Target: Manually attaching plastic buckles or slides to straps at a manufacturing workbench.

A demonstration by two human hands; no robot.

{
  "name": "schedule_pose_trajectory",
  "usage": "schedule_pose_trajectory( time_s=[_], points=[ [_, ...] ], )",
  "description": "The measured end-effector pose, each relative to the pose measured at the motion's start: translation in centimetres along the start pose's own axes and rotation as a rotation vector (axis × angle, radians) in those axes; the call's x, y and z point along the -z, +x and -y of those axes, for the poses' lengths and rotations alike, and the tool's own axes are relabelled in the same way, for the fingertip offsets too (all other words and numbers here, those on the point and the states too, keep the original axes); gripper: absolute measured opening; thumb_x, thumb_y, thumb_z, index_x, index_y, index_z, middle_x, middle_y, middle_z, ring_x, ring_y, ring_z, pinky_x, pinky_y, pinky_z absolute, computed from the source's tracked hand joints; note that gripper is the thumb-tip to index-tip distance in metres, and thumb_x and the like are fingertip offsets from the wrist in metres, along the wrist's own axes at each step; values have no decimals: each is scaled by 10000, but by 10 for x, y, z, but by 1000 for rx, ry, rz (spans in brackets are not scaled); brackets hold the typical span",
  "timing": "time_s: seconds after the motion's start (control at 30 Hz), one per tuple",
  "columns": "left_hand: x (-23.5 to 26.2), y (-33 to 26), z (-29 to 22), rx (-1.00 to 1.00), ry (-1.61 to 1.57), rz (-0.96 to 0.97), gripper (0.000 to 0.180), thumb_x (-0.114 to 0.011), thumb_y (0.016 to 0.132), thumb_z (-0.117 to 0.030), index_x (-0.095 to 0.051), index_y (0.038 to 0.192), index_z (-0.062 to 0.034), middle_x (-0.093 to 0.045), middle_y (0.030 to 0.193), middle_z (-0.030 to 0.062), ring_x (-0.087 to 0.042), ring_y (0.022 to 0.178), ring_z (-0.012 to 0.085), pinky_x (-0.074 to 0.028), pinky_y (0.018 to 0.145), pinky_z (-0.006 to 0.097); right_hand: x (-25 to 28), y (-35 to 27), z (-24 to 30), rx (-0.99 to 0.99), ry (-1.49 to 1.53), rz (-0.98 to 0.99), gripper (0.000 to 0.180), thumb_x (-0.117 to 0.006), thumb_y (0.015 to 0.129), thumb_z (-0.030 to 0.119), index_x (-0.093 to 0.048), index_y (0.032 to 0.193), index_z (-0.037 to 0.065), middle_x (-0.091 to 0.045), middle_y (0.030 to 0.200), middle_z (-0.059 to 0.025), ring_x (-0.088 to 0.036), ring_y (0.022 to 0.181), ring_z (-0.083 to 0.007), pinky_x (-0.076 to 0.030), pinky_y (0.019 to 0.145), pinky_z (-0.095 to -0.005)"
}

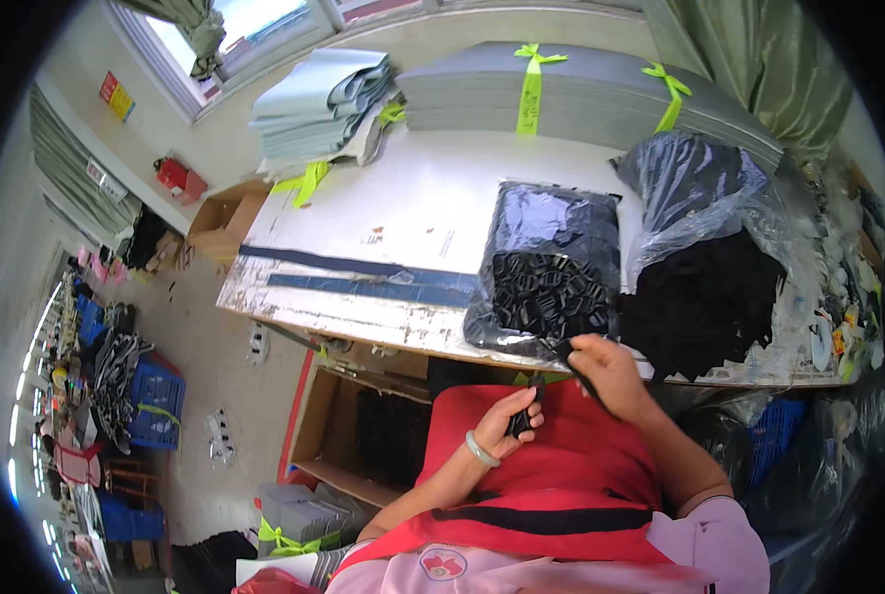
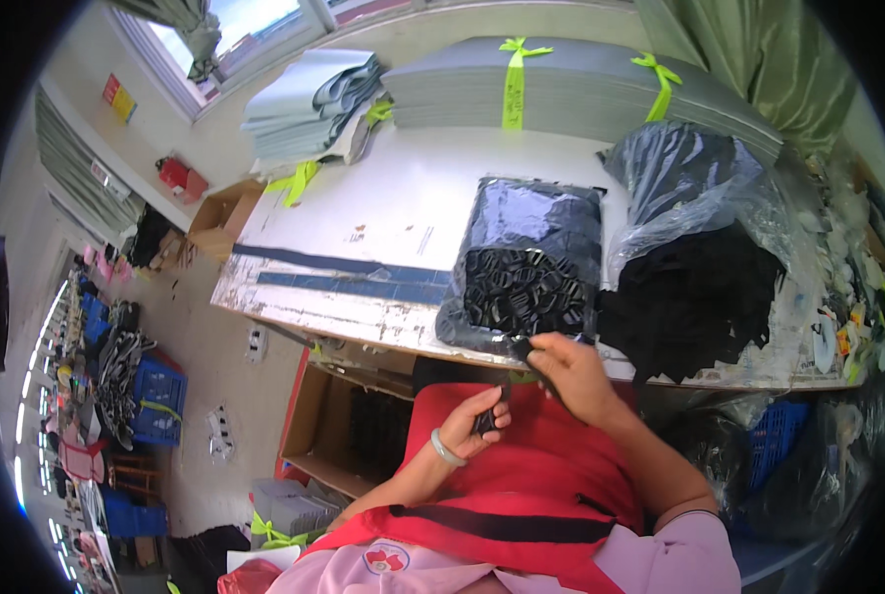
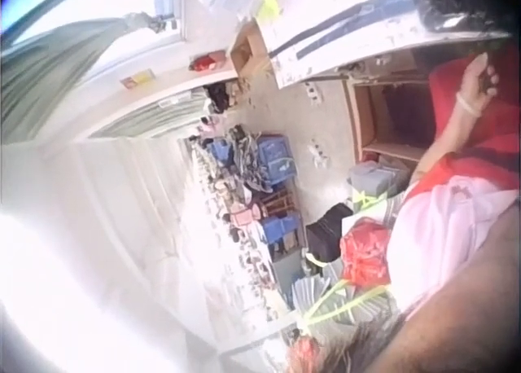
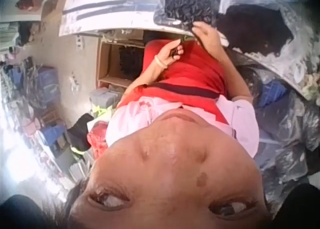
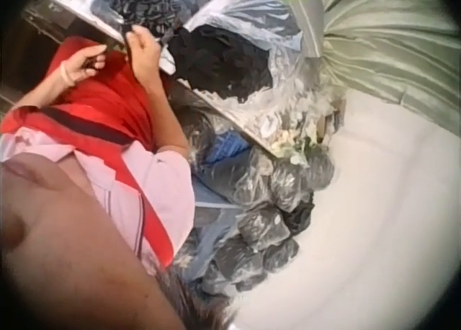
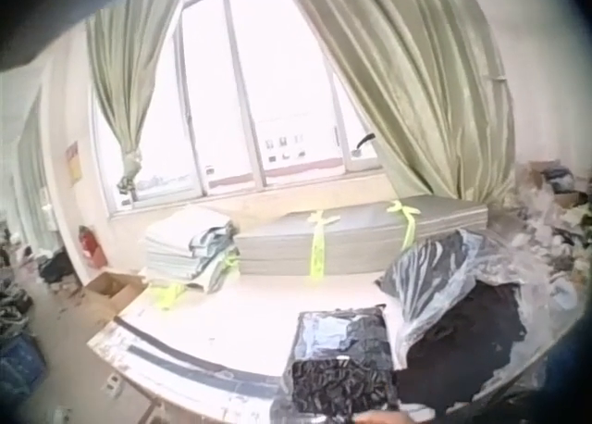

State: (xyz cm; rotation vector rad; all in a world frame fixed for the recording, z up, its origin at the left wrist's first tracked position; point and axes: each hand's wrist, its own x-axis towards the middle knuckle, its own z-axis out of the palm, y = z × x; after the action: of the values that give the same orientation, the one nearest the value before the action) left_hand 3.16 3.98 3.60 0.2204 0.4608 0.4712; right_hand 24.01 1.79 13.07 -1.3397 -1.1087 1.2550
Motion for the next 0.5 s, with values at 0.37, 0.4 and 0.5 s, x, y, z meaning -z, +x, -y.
schedule_pose_trajectory(
  time_s=[0.37, 0.4, 0.5],
  points=[
    [-41, -18, -32, -312, 538, -310, 208, -572, 941, -140, -611, 781, -11, -604, 655, 56, -556, 540, 87, -400, 428, 211, -33, -7, -24, -252, 156, 196, 230, -559, 958, 223, -586, 833, 31, -547, 585, -19, -505, 424, -89, -393, 394, -230],
    [-35, -17, -29, -344, 500, -300, 183, -584, 943, -153, -647, 856, -4, -617, 684, 53, -557, 536, 83, -390, 396, 201, -34, -7, -26, -260, 180, 199, 233, -562, 957, 229, -585, 834, 32, -546, 583, -19, -504, 421, -89, -389, 389, -231],
    [-23, -10, -16, -481, 529, -280, 146, -623, 909, -68, -680, 1014, 18, -648, 762, 43, -566, 578, 96, -433, 502, 211, -32, -5, -32, -334, 292, 147, 221, -581, 950, 234, -592, 854, 36, -541, 574, -9, -490, 406, -79, -371, 373, -221]
  ],
)
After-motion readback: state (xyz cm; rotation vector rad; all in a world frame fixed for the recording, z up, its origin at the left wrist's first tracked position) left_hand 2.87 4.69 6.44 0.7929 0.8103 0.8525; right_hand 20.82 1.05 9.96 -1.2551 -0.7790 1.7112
